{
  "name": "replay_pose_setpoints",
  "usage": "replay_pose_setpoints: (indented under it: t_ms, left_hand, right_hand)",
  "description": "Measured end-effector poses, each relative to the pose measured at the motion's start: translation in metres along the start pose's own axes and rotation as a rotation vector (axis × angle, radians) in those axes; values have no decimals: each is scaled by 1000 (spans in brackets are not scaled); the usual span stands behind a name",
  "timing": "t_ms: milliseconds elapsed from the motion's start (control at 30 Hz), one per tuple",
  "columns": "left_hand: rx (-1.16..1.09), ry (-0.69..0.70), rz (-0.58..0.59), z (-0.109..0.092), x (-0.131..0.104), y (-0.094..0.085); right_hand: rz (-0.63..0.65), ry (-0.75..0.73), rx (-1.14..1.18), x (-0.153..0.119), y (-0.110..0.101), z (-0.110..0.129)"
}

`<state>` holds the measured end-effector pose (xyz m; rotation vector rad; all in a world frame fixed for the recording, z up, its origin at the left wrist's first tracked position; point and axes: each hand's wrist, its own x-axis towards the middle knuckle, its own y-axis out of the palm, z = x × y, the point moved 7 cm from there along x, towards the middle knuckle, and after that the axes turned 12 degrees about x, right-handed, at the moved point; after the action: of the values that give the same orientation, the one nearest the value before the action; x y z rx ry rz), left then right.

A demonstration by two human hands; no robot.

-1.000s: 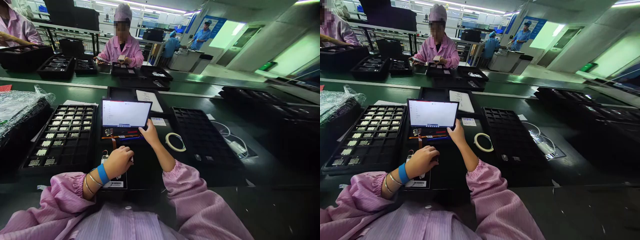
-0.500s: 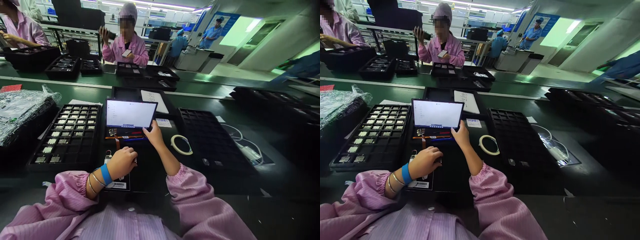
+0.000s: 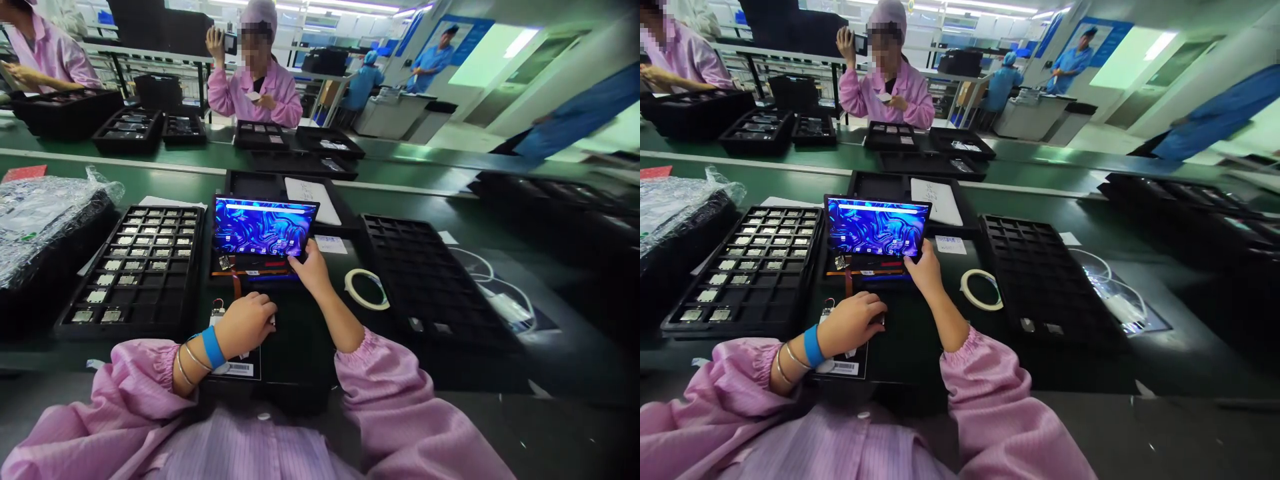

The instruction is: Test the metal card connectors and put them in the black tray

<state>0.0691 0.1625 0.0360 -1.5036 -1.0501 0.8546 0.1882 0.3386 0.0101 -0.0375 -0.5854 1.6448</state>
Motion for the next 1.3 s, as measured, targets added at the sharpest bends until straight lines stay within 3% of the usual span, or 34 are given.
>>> replay_pose_setpoints:
  t_ms: [400,633,767,833,933,1000,1067,1200,1300]
  left_hand:
    - [-3,3,-11,0,-1,0]
    - [-6,-4,-16,0,-1,0]
    - [-9,-2,-17,-1,-1,0]
    - [-9,-1,-17,-1,-1,0]
    - [-7,-1,-18,0,0,0]
    - [-6,-1,-21,0,0,-1]
    - [-6,2,-24,-1,0,0]
    - [-5,7,-28,-1,-1,1]
    - [-5,9,-26,-1,-1,1]
  right_hand:
    - [-55,78,103,27,-5,7]
    - [-124,57,131,17,-7,10]
    - [-166,-27,107,6,-7,25]
    - [-153,-170,-16,-2,-6,46]
    - [72,-493,-352,-16,15,80]
    - [245,-623,-499,-24,33,86]
    - [276,-640,-551,-25,39,83]
    - [103,-543,-524,-17,30,74]
    - [84,-523,-478,-20,27,72]
